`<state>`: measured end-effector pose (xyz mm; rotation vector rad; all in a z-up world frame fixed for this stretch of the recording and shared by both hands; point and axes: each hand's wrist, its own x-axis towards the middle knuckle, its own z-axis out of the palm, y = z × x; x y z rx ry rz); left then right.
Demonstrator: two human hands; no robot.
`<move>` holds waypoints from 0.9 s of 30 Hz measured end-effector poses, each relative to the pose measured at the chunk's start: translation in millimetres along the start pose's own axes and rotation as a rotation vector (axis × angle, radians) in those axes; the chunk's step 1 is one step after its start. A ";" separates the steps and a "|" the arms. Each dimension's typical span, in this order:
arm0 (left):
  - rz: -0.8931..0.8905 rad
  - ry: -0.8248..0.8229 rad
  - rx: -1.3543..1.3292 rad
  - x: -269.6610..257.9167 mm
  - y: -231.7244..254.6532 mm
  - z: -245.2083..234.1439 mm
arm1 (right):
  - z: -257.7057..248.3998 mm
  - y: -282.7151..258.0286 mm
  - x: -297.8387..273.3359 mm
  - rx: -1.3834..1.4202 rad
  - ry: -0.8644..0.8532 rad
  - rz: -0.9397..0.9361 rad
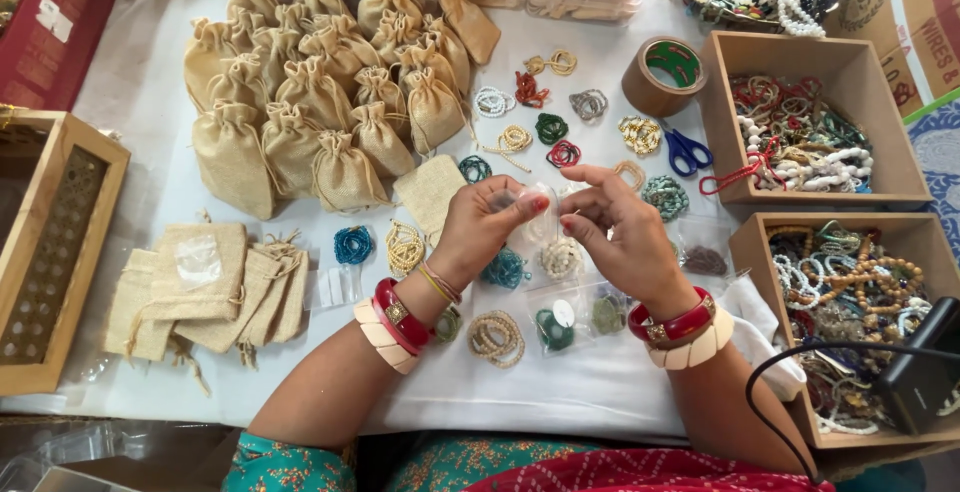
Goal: The person packs various beaded bracelets into small clear plastic bags at a table. They pick up bracelets, place them into bags, and seal them. The person also uses scissors to cut a bracelet and places the bagged items into a wooden box.
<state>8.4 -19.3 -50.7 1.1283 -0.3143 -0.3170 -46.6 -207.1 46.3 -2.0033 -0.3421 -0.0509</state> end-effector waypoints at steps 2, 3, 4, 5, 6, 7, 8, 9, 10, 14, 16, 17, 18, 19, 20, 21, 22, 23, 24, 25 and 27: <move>0.005 0.013 0.027 -0.5 1.0 1.4 | -2.7 13.1 -0.8 0.052 -0.011 0.006; 0.010 0.025 0.055 -0.9 1.6 2.1 | -3.9 19.6 -1.2 0.105 -0.019 0.012; 0.011 0.026 0.055 -1.7 1.6 2.7 | -4.4 23.7 -2.1 0.105 -0.021 0.011; 0.022 0.067 0.140 -2.4 1.7 3.4 | -5.0 27.8 -3.1 0.114 -0.051 0.068; 0.034 0.107 0.225 -2.9 2.0 4.2 | -5.7 31.8 -4.0 0.123 -0.080 0.124; 0.035 0.107 0.225 -4.1 4.2 5.6 | -5.3 30.9 -4.5 0.124 -0.080 0.123; 0.076 0.128 0.306 -4.6 6.9 6.8 | -4.9 29.9 -4.6 0.140 -0.109 0.136; 0.118 0.148 0.387 -5.1 9.8 8.0 | -4.7 28.8 -4.6 0.156 -0.137 0.149; 0.121 0.147 0.388 -4.8 8.0 8.5 | -3.4 19.7 -4.6 0.156 -0.136 0.147; -0.009 0.147 0.165 -3.2 -1.6 7.7 | 2.9 -12.5 -2.9 -0.131 -0.010 -0.201; -0.023 0.133 0.071 -3.3 -3.0 7.1 | 6.7 -18.5 -2.3 -0.240 -0.011 -0.327; -0.048 0.107 0.015 -3.6 -1.5 7.3 | 8.6 -17.4 -2.3 -0.272 0.004 -0.350; -0.076 0.080 -0.043 -4.7 -0.8 8.0 | 10.6 -16.2 -3.3 -0.305 0.019 -0.371; -0.079 0.081 -0.043 -5.5 0.8 8.6 | 10.8 -14.6 -3.0 -0.303 0.019 -0.368; -0.061 0.033 -0.023 -6.7 2.1 9.3 | 11.2 -12.9 -3.1 -0.344 0.079 -0.416; -0.042 -0.015 -0.004 -7.9 3.3 9.9 | 11.6 -11.1 -3.1 -0.385 0.139 -0.463; -0.046 -0.014 -0.004 -7.9 0.6 9.2 | 11.4 -12.5 -3.3 -0.383 0.138 -0.459; -0.036 -0.066 -0.034 -8.0 -2.1 8.6 | 11.2 -14.0 -3.4 -0.393 0.147 -0.476; -0.026 -0.118 -0.064 -8.1 -4.8 8.0 | 11.0 -15.4 -3.5 -0.402 0.156 -0.493; -0.030 -0.117 -0.065 -7.9 -1.0 7.8 | 9.4 -13.7 -4.5 -0.401 0.155 -0.489; -0.048 -0.154 -0.050 -6.0 7.1 8.1 | 5.1 -10.3 -5.9 -0.488 0.173 -0.508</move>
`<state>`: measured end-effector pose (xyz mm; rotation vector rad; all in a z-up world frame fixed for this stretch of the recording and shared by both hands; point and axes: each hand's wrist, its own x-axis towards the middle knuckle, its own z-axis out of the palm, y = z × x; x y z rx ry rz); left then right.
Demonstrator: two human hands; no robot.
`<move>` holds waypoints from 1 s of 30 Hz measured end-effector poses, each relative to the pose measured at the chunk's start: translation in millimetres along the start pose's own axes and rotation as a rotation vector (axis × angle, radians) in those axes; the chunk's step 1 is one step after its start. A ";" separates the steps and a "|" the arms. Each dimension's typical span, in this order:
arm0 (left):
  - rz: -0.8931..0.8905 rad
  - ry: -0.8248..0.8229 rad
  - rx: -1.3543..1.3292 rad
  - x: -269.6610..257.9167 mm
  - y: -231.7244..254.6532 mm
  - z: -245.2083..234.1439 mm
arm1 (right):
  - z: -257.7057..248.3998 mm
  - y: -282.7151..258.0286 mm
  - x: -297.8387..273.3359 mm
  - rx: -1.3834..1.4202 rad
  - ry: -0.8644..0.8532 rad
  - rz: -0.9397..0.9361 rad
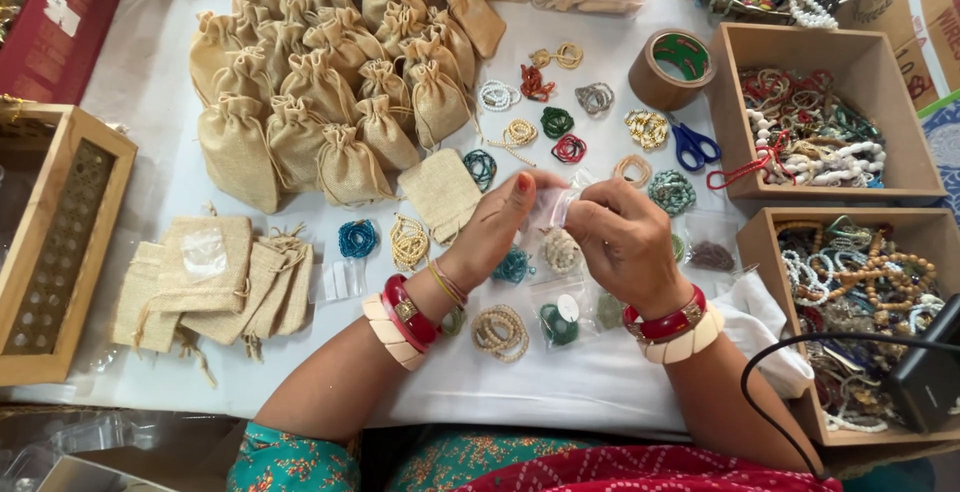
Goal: The person packs various beaded bracelets into small clear plastic bags at a table. They pick up bracelets, place them into bags, and seal them. The person also uses scissors to cut a bracelet and places the bagged items into a wooden box.
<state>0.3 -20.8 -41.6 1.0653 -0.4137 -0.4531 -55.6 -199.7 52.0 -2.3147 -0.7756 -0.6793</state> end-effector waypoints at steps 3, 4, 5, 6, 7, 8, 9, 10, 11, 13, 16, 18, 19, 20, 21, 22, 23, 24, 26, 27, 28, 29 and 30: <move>0.240 -0.085 0.284 -5.5 38.0 -2.4 | -8.3 -2.9 4.2 0.041 -0.039 0.005; 0.238 -0.084 0.284 -7.2 45.0 -1.8 | -8.5 -2.7 3.9 0.043 -0.040 0.007; 0.357 -0.117 0.653 -8.4 52.1 -1.2 | -9.0 -2.3 4.0 0.019 -0.069 -0.007; 0.473 -0.149 1.024 -9.8 59.3 -0.7 | -9.4 -2.0 4.2 -0.005 -0.097 -0.020; 0.472 -0.147 1.023 -9.1 54.7 -1.0 | -8.3 -2.6 4.4 -0.004 -0.099 -0.021; 0.460 -0.182 1.001 -8.4 50.1 -1.3 | -7.1 -3.3 4.6 -0.048 -0.108 -0.062; 0.448 -0.217 0.979 -7.7 45.7 -1.8 | -5.8 -4.0 4.9 -0.091 -0.116 -0.103; 0.447 -0.214 0.978 -7.0 41.1 -2.9 | -5.3 -5.2 5.0 -0.090 -0.119 -0.104; 0.383 -0.202 0.992 -6.4 36.3 -3.9 | -4.7 -6.4 4.7 -0.103 -0.117 -0.120; 0.318 -0.190 1.004 -5.7 36.3 -4.1 | -4.6 -8.3 4.4 -0.116 -0.117 -0.136; 0.230 -0.171 0.837 -5.3 49.4 -1.7 | -6.3 -10.9 6.0 -0.164 -0.152 -0.124; 0.262 -0.250 0.818 -6.5 55.0 -0.6 | -6.7 -14.1 8.4 -0.289 -0.187 -0.156; 0.261 -0.249 0.816 -6.1 52.9 -0.4 | -6.3 -14.5 8.3 -0.288 -0.189 -0.156; 0.272 -0.218 0.833 -5.7 50.6 -0.2 | -5.8 -14.8 8.3 -0.355 -0.199 -0.175; 0.282 -0.188 0.849 -5.2 48.4 -0.2 | -5.3 -15.1 8.1 -0.422 -0.209 -0.194; 0.281 -0.188 0.848 -4.3 46.8 -2.2 | -6.1 -13.2 8.3 -0.421 -0.211 -0.193; 0.157 -0.150 0.767 -3.3 45.1 -3.8 | -7.3 -11.3 8.4 -0.387 -0.217 -0.176; 0.033 -0.114 0.684 -2.5 43.5 -5.4 | -8.5 -9.7 8.4 -0.354 -0.224 -0.159; 0.139 -0.110 0.703 -2.2 43.6 -10.6 | -14.2 -6.5 10.3 -0.186 -0.193 -0.093; 0.247 -0.105 0.722 -1.7 44.1 -13.1 | -17.4 -4.8 11.9 -0.018 -0.161 -0.029; 0.250 -0.105 0.721 -2.3 47.7 -12.2 | -17.5 0.7 9.4 -0.021 -0.161 -0.031; 0.291 -0.092 0.775 -2.7 51.1 -11.2 | -18.0 6.4 7.1 -0.012 -0.196 0.067; 0.333 -0.078 0.829 -3.0 54.6 -10.2 | -18.5 12.2 4.9 -0.002 -0.231 0.164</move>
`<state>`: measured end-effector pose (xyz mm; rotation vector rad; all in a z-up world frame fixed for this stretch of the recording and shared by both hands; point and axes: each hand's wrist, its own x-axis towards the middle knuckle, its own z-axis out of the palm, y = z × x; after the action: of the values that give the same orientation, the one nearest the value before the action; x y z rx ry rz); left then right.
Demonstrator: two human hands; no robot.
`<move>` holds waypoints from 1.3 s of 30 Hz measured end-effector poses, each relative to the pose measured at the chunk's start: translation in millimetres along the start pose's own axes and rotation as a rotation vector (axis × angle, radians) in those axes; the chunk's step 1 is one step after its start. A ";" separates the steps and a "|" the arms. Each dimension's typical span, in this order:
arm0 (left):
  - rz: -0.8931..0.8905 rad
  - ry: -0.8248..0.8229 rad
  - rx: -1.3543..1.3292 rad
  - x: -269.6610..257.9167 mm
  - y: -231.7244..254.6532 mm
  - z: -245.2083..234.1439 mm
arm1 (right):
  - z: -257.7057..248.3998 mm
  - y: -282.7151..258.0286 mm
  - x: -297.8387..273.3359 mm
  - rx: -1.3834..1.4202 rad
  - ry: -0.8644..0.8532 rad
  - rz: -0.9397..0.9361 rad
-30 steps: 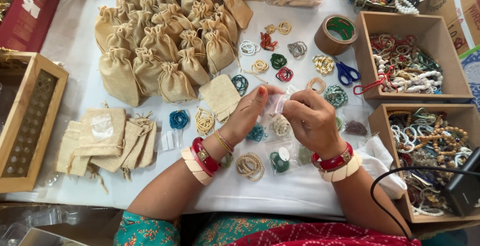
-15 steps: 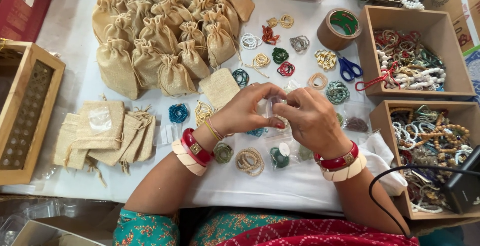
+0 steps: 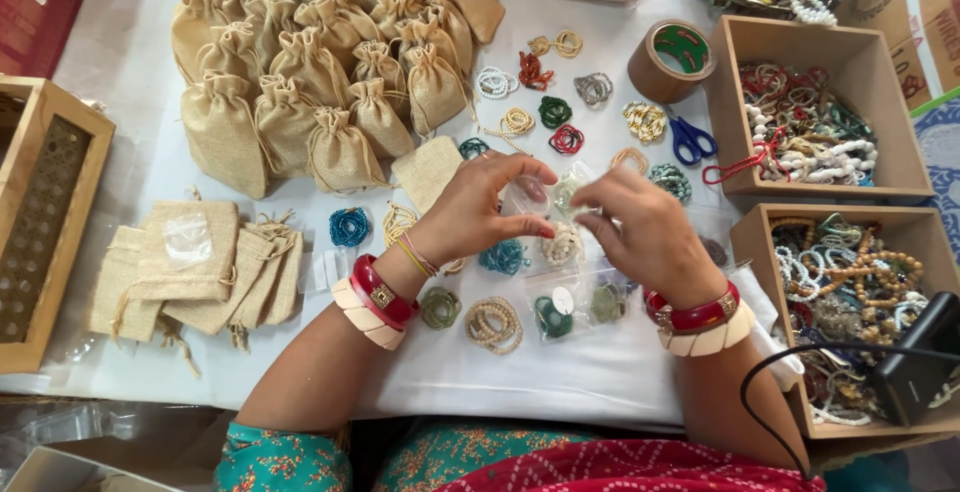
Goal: The person packs various beaded bracelets into small clear plastic bags at a table. They pick up bracelets, place them into bags, and seal them. The person also uses scissors to cut a bracelet and places the bagged items into a wooden box.
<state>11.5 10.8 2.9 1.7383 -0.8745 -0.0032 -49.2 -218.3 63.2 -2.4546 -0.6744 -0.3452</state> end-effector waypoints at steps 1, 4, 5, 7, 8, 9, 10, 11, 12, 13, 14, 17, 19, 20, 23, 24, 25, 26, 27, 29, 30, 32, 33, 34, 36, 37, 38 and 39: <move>0.004 0.003 -0.002 -0.3 1.8 0.0 | 2.1 2.9 -0.3 -0.005 -0.001 -0.002; 0.110 0.046 0.134 -0.5 4.3 -0.5 | 8.1 5.3 1.0 -0.160 -0.364 0.159; 0.127 0.063 0.145 -0.5 3.1 -0.6 | 10.2 1.6 2.7 -0.205 -0.390 0.141; 0.144 0.084 0.153 -0.5 -0.4 -1.9 | 12.9 -2.7 5.2 -0.252 -0.418 0.122; 0.111 0.112 0.134 -0.5 -2.6 -3.2 | 13.5 -3.4 6.0 -0.227 -0.379 0.142; 0.077 0.142 0.116 -0.7 -4.8 -4.8 | 14.3 -4.0 7.1 -0.201 -0.341 0.159; 0.077 0.146 0.114 -1.2 -8.3 -4.5 | 20.4 1.7 6.2 -0.205 -0.344 0.157; 0.024 0.191 -0.026 -1.6 -11.5 -5.4 | 27.0 7.2 5.7 -0.165 -0.234 0.109; -0.030 0.236 -0.166 -2.2 -14.4 -6.5 | 33.4 12.3 5.2 -0.125 -0.124 0.062; -0.024 0.240 -0.165 -1.4 -19.0 -6.2 | 38.7 16.5 6.1 -0.129 -0.122 0.057; -0.053 0.256 -0.397 -1.1 -23.5 -6.5 | 44.2 20.2 7.2 -0.127 -0.053 0.043; -0.064 0.303 -0.649 -0.1 -31.8 -6.1 | 53.0 23.8 16.0 -0.159 0.031 -0.035; -0.055 0.335 -0.667 -0.3 -35.4 -4.4 | 59.3 24.0 21.8 -0.185 0.044 -0.093; -0.023 0.326 -0.574 0.6 -36.8 -2.9 | 62.9 24.9 24.5 -0.165 0.020 -0.090; -0.011 0.297 -0.486 0.6 -37.0 1.1 | 78.4 38.5 28.1 -0.181 -0.061 -0.105; -0.033 0.267 -0.488 0.8 -36.2 2.6 | 83.8 45.3 28.6 -0.213 -0.111 -0.118; -0.030 0.272 -0.491 0.2 -34.5 2.0 | 84.3 44.1 30.0 -0.217 -0.114 -0.122; -0.006 0.275 -0.417 0.0 -32.6 1.6 | 84.3 43.1 31.4 -0.192 -0.149 -0.092; 0.018 0.275 -0.342 0.0 -30.6 1.0 | 84.5 42.1 32.6 -0.168 -0.182 -0.061; 0.054 0.280 -0.283 0.0 -29.1 0.4 | 80.1 38.7 32.7 -0.187 -0.182 -0.098; 0.086 0.281 -0.222 0.5 -27.9 0.2 | 77.3 37.0 32.6 -0.202 -0.182 -0.132; 0.110 0.274 -0.159 0.4 -27.3 -0.4 | 76.5 41.1 27.6 -0.191 -0.150 -0.132; 0.126 0.269 -0.094 0.1 -27.0 -1.3 | 76.5 43.0 25.7 -0.173 -0.121 -0.131; 0.133 0.271 -0.093 0.5 -26.7 -0.9 | 73.5 45.4 23.0 -0.177 -0.118 -0.135; 0.114 0.263 -0.097 0.2 -26.9 -1.5 | 69.5 50.0 18.8 -0.038 -0.109 0.080; 0.118 0.267 -0.097 0.5 -25.7 -1.4 | 61.0 45.1 18.7 -0.042 -0.110 0.075; 0.094 0.251 -0.081 0.8 -24.9 -1.3 | 52.8 40.4 18.6 0.024 0.019 0.066; 0.070 0.234 -0.068 0.8 -24.0 -0.2 | 44.4 35.6 17.3 0.088 0.148 0.060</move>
<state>25.3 12.6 -16.8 1.6068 -0.7539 0.2107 -11.4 -211.1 17.8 -2.3333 -0.5409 -0.4586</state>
